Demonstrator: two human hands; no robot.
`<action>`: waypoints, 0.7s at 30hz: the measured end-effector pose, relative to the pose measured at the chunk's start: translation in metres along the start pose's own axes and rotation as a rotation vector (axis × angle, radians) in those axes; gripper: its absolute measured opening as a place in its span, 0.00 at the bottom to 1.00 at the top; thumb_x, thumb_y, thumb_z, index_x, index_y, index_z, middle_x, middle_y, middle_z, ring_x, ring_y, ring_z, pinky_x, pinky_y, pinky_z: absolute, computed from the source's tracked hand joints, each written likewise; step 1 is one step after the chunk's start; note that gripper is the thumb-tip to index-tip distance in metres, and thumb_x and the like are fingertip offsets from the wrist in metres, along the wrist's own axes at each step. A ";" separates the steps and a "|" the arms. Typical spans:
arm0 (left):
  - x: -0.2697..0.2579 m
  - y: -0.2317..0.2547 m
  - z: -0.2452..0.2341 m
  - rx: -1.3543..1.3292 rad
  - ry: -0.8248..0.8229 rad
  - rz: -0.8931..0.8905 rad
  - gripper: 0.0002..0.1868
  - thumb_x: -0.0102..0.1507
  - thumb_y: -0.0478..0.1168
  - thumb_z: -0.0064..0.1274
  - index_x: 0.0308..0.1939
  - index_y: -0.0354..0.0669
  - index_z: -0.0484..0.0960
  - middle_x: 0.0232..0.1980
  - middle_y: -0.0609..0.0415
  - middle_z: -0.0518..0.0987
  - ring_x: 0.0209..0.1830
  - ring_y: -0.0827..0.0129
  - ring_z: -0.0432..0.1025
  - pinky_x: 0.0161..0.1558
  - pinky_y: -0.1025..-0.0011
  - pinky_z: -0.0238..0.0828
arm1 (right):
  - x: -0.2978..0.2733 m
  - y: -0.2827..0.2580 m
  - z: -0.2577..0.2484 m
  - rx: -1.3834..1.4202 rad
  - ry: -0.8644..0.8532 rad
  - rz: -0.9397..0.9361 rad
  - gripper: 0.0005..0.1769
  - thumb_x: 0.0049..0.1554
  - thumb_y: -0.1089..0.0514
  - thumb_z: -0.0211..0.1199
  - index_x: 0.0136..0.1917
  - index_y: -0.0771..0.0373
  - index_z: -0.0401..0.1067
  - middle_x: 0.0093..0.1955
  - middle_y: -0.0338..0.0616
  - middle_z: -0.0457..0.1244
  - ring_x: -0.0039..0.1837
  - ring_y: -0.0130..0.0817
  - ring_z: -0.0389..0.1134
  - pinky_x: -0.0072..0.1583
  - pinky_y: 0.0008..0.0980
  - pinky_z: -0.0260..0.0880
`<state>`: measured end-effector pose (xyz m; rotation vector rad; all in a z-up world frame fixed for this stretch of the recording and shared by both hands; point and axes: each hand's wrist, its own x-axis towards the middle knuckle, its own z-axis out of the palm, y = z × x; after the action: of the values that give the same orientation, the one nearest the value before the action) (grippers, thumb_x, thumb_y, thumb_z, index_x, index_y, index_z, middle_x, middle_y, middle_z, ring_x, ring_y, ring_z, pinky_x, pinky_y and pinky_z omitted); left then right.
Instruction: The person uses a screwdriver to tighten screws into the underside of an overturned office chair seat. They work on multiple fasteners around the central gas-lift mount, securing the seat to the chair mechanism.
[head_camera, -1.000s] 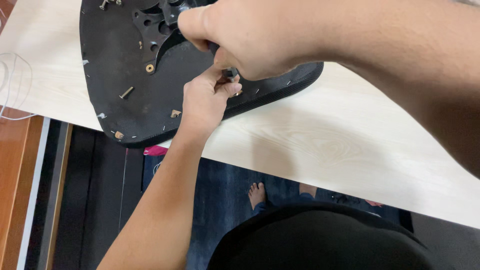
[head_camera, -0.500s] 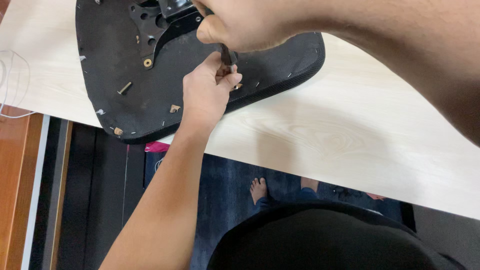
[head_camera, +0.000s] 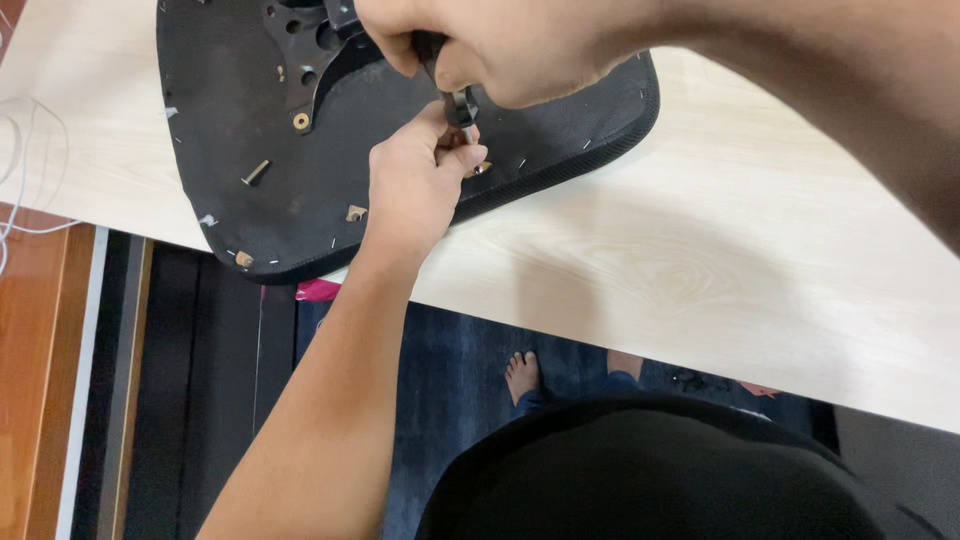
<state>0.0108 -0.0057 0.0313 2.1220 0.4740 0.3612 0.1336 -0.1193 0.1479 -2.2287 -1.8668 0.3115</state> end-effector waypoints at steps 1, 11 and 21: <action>0.001 0.001 0.001 -0.016 -0.004 -0.013 0.06 0.61 0.32 0.60 0.41 0.39 0.81 0.35 0.57 0.84 0.35 0.75 0.80 0.43 0.73 0.77 | -0.002 -0.001 -0.001 -0.017 0.042 -0.032 0.00 0.59 0.64 0.58 0.46 0.61 0.68 0.30 0.46 0.61 0.24 0.35 0.61 0.27 0.35 0.63; 0.000 0.005 0.005 0.082 0.033 0.011 0.07 0.60 0.32 0.60 0.42 0.40 0.81 0.36 0.55 0.85 0.36 0.72 0.81 0.42 0.71 0.78 | -0.013 -0.023 -0.005 -0.163 0.154 0.195 0.19 0.71 0.46 0.54 0.56 0.65 0.73 0.29 0.51 0.65 0.29 0.39 0.68 0.33 0.35 0.68; -0.011 0.002 0.006 0.066 0.081 0.017 0.11 0.61 0.33 0.59 0.48 0.44 0.85 0.38 0.54 0.85 0.36 0.72 0.80 0.44 0.71 0.75 | -0.015 -0.014 0.005 -0.022 0.120 0.034 0.02 0.61 0.63 0.59 0.46 0.60 0.68 0.29 0.47 0.62 0.24 0.34 0.60 0.27 0.35 0.60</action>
<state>0.0040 -0.0158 0.0288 2.1829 0.5214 0.4477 0.1168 -0.1313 0.1479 -2.2418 -1.7815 0.1603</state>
